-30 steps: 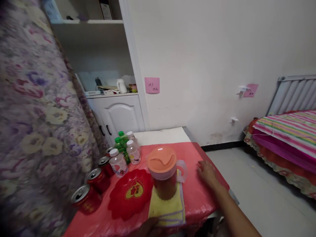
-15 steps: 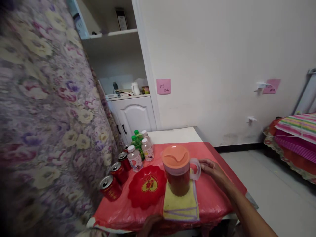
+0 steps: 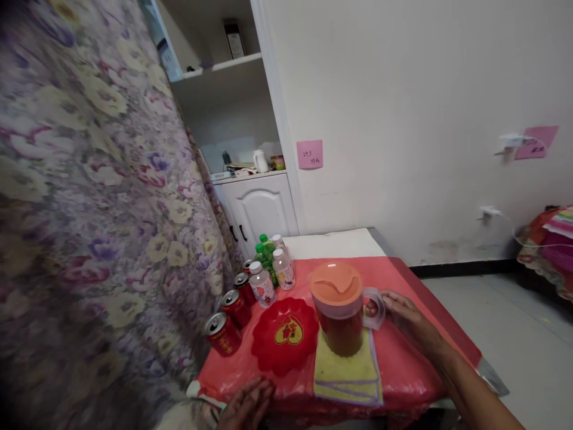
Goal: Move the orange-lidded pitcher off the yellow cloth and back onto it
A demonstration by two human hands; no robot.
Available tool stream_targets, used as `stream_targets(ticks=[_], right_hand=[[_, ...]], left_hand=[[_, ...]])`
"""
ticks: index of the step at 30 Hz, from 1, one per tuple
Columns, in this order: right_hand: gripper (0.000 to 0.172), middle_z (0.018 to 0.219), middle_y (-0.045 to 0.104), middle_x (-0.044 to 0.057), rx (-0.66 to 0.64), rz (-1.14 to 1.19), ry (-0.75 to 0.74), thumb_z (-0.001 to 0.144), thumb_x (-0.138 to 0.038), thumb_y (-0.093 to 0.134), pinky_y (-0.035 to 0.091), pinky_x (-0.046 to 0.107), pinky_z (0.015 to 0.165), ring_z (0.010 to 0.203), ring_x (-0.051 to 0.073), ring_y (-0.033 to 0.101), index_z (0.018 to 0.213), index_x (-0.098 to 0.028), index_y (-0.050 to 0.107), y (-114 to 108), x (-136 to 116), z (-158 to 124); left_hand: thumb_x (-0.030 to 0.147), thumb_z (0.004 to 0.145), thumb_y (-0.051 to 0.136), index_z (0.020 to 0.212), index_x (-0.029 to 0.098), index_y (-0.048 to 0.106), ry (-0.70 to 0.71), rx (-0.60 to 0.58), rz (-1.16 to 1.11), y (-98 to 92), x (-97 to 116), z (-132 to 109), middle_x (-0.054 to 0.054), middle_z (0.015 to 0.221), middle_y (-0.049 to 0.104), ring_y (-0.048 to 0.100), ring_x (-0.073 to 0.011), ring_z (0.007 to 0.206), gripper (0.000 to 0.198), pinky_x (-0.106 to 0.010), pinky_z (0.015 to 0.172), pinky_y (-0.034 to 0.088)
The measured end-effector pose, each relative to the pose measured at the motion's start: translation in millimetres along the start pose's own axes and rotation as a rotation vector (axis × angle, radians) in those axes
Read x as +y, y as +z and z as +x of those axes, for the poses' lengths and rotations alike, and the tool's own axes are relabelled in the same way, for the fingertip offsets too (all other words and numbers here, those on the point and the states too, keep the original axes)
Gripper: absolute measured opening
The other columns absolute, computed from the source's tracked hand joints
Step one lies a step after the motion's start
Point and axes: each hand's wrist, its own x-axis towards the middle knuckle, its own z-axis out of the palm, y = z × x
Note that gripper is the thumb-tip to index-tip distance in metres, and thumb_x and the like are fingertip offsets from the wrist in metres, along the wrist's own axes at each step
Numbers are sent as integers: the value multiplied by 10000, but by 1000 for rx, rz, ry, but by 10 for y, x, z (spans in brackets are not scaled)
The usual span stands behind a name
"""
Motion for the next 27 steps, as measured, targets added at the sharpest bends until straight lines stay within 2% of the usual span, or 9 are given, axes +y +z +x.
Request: stream_targets(ticks=[4, 7, 11, 17, 23, 27], right_hand=[[301, 1130, 785, 104, -52, -11, -14, 813, -465, 738, 485, 453, 1018, 1083, 320, 675, 1022, -253, 783, 42, -19, 8], [319, 1164, 778, 109, -53, -5, -12, 827, -480, 721, 490, 444, 1004, 1071, 313, 677, 1035, -247, 783, 41, -10, 8], [339, 1082, 793, 105, -37, 2, -1, 785, -507, 760, 513, 445, 944, 991, 309, 689, 1005, -251, 792, 21, 4, 16], [366, 1074, 795, 109, -1, 15, 12, 744, -508, 783, 527, 463, 937, 1003, 328, 690, 1002, -249, 794, 25, 11, 16], [351, 1024, 796, 99, 0, 47, 19, 738, -493, 791, 527, 439, 899, 952, 305, 678, 989, -248, 801, 53, -8, 4], [372, 979, 789, 85, 2, 57, 26, 707, -520, 815, 524, 423, 890, 934, 298, 670, 965, -252, 807, 90, -54, -7]], left_hand=[[299, 540, 959, 971, 175, 684, 154, 142, 63, -21, 108, 141, -68, 913, 802, 790, -235, 885, 527, -346, 883, 615], [333, 522, 962, 1022, 188, 633, 232, 164, 134, -2, 129, 290, -12, 859, 768, 783, -199, 760, 617, -314, 777, 630], [337, 508, 966, 1022, 185, 597, 222, 161, 201, 37, 149, 438, 34, 723, 729, 761, -196, 627, 650, -298, 646, 617], [294, 534, 953, 918, 189, 567, 182, 171, 290, 138, 242, 495, 52, 575, 697, 720, -184, 495, 554, -247, 512, 558], [328, 486, 969, 746, 212, 524, 151, 133, 336, 224, 293, 494, 60, 502, 678, 710, -179, 466, 528, -221, 469, 533], [304, 494, 967, 790, 208, 542, 154, 127, 350, 249, 282, 505, 68, 508, 673, 704, -175, 464, 527, -227, 468, 543]])
